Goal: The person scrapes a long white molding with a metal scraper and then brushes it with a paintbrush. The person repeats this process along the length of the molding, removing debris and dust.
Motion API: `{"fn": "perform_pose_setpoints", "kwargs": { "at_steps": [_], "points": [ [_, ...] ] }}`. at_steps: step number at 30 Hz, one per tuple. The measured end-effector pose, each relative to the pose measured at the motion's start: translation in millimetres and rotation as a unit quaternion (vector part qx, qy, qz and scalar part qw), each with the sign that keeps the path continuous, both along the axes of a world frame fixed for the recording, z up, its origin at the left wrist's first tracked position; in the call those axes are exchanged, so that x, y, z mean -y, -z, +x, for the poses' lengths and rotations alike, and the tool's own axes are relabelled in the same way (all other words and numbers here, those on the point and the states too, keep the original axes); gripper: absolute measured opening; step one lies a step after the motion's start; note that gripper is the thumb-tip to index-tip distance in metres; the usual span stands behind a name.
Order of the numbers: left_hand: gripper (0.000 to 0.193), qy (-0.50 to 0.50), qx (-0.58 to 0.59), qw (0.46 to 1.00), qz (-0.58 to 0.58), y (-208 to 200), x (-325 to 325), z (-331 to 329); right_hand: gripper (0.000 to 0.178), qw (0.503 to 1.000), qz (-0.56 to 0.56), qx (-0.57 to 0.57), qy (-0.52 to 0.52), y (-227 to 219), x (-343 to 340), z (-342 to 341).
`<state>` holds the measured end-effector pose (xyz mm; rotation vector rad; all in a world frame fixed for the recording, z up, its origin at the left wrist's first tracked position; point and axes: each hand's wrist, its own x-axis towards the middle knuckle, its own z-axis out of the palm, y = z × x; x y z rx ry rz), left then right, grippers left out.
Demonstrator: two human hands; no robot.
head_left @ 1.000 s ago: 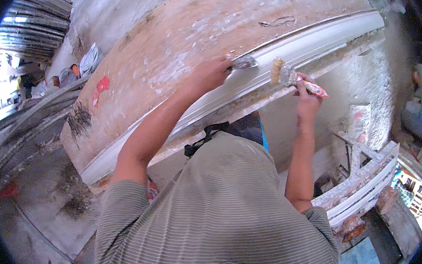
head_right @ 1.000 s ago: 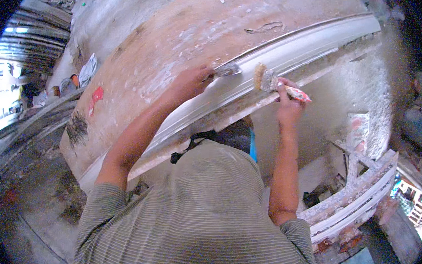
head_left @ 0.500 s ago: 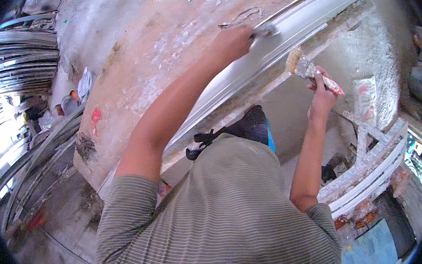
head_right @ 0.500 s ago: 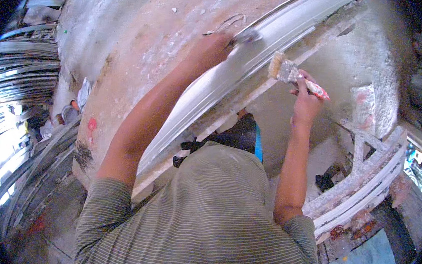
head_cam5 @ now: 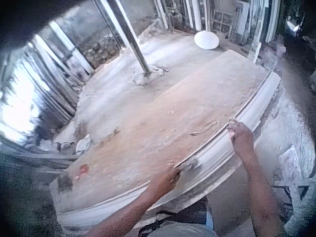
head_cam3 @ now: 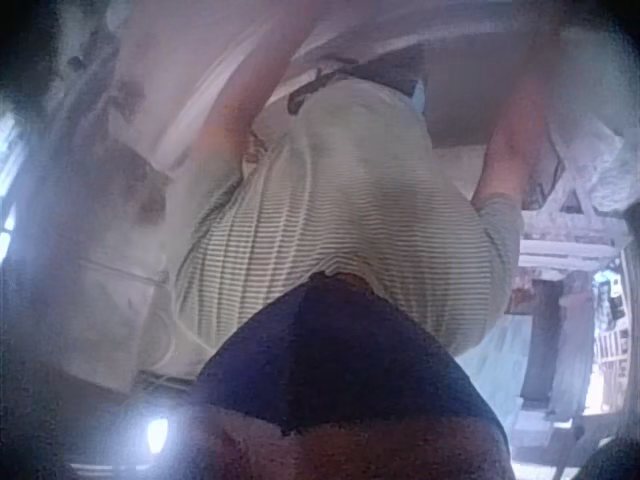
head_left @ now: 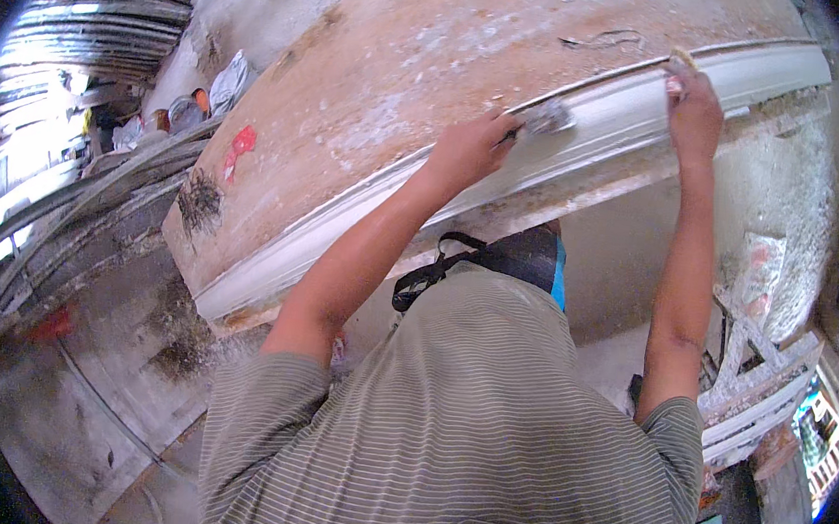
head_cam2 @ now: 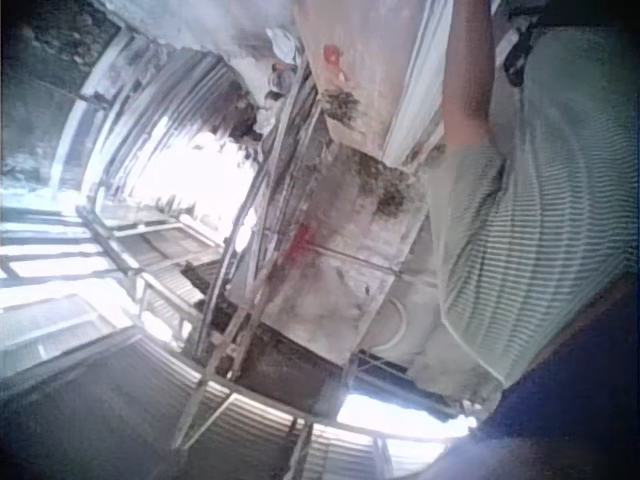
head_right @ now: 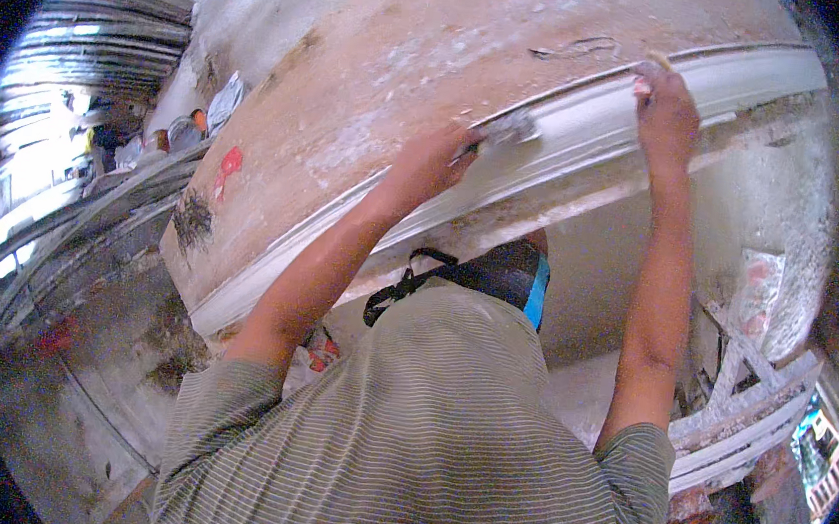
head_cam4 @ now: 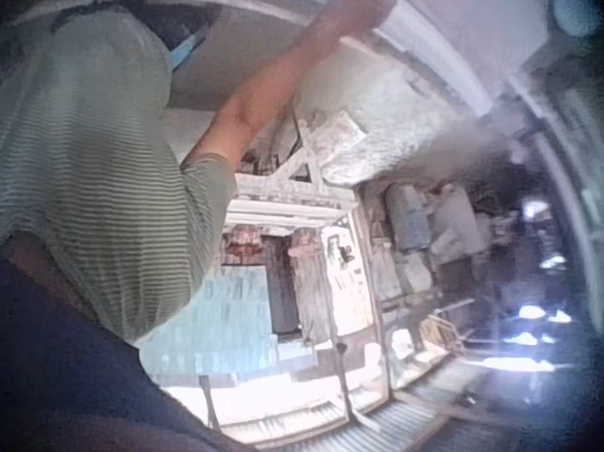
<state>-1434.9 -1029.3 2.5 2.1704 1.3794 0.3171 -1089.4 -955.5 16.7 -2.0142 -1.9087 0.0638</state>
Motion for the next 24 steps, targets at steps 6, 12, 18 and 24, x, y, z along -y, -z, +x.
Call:
{"fn": "perform_pose_setpoints", "kwargs": {
  "at_steps": [6,12,18,24],
  "points": [
    [0.030,-0.137,-0.003,0.989,-0.059,-25.6,157.4,-199.4,0.025,0.996,0.057,0.023,-0.066,8.8,65.4,-149.0],
    [0.032,-0.254,0.086,0.950,-0.160,-22.5,298.4,-425.8,0.027,0.998,0.045,0.009,-0.033,11.5,139.3,-269.6],
    [0.033,-0.410,0.190,0.861,-0.231,-33.0,380.0,-527.8,0.023,0.978,-0.091,-0.185,-0.017,-21.8,176.6,-342.0],
    [0.034,-0.369,0.218,0.871,-0.239,-11.7,361.7,-535.4,0.024,0.865,-0.108,-0.491,0.000,-26.2,211.4,-353.6]
  ]
}}
